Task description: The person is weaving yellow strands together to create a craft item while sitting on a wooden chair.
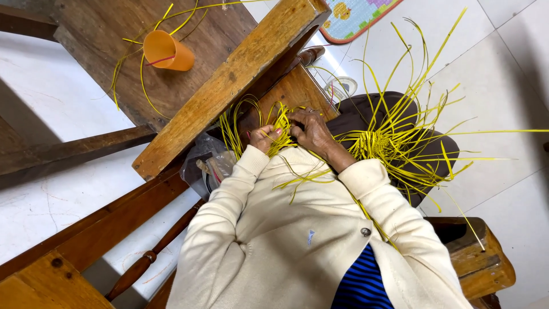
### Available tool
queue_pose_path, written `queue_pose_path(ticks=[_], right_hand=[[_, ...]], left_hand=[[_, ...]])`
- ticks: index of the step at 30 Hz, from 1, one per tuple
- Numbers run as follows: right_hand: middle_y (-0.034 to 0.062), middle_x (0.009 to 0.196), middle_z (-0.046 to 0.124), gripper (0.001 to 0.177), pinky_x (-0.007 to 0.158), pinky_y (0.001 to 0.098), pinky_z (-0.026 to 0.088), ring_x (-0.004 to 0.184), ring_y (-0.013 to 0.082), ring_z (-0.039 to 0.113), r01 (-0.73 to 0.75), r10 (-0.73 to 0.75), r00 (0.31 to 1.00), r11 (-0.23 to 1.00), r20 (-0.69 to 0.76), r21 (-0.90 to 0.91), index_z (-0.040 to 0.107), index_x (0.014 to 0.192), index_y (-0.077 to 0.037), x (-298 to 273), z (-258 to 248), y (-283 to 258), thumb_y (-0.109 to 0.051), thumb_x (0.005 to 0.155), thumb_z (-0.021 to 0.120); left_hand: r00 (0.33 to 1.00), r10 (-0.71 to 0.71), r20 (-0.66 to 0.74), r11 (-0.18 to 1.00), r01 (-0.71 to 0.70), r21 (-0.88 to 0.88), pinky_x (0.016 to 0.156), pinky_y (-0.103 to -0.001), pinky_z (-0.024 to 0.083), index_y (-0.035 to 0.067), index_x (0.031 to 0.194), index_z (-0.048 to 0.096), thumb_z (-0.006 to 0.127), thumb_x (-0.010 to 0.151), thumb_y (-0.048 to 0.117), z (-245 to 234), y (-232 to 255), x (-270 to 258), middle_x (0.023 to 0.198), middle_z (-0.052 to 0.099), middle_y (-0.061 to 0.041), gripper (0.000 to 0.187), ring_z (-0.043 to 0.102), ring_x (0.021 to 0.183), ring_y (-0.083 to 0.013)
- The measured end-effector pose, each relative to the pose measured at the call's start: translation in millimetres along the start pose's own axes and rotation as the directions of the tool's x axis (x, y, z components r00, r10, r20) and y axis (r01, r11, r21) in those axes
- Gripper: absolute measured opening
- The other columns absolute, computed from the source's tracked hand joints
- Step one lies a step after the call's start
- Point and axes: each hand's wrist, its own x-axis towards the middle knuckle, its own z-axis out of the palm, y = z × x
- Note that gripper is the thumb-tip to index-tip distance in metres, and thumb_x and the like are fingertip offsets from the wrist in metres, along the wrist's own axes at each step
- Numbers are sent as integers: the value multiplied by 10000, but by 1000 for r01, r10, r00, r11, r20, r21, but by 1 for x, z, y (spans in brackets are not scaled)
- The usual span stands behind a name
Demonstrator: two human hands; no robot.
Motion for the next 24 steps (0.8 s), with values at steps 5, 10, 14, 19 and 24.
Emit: queue_pose_path(ticks=[5, 10, 14, 19, 24], right_hand=[[132, 783, 645, 241, 711, 467, 488, 791, 388, 575, -20, 20, 1000, 1000, -2, 19, 703, 987, -36, 1, -4, -9, -66, 755, 647], [157, 803, 666, 171, 712, 460, 493, 797, 399, 587, -30, 31, 999, 999, -7, 34, 719, 959, -58, 2, 2, 2, -94, 820, 627], [152, 809, 660, 205, 723, 465, 500, 810, 396, 597, -20, 19, 999, 1000, -40, -7, 701, 982, -62, 0, 6, 9, -50, 791, 626], [161, 794, 652, 185, 701, 461, 498, 779, 405, 596, 40, -40, 999, 999, -25, -10, 702, 929, -77, 5, 1, 1, -6, 782, 618], [185, 774, 631, 70, 685, 479, 492, 766, 436, 586, 90, -90, 996, 993, 3, -79, 669, 882, -65, 4, 6, 11, -57, 813, 659]], left_hand=[[1000, 15, 8, 1000, -15, 7, 534, -230, 493, -19, 749, 651, 759, 780, 87, 20, 38, -17, 588, 604, -105, 155, 562, 545, -122], [1000, 24, 12, 1000, -24, -20, 533, -234, 488, -19, 718, 639, 804, 728, 72, 28, 48, -23, 577, 597, -102, 189, 563, 536, -122], [999, -28, 15, 999, 29, -22, 522, -239, 498, -25, 717, 633, 825, 703, 55, 27, 53, -25, 590, 613, -126, 208, 591, 536, -145], [999, -39, 30, 999, 39, 15, 520, -242, 501, -26, 713, 632, 832, 696, 50, 23, 58, -23, 587, 609, -125, 215, 590, 541, -145], [995, -55, 80, 998, 53, 27, 517, -231, 514, -29, 731, 648, 853, 667, 11, 21, 50, -18, 579, 607, -119, 218, 595, 516, -138]])
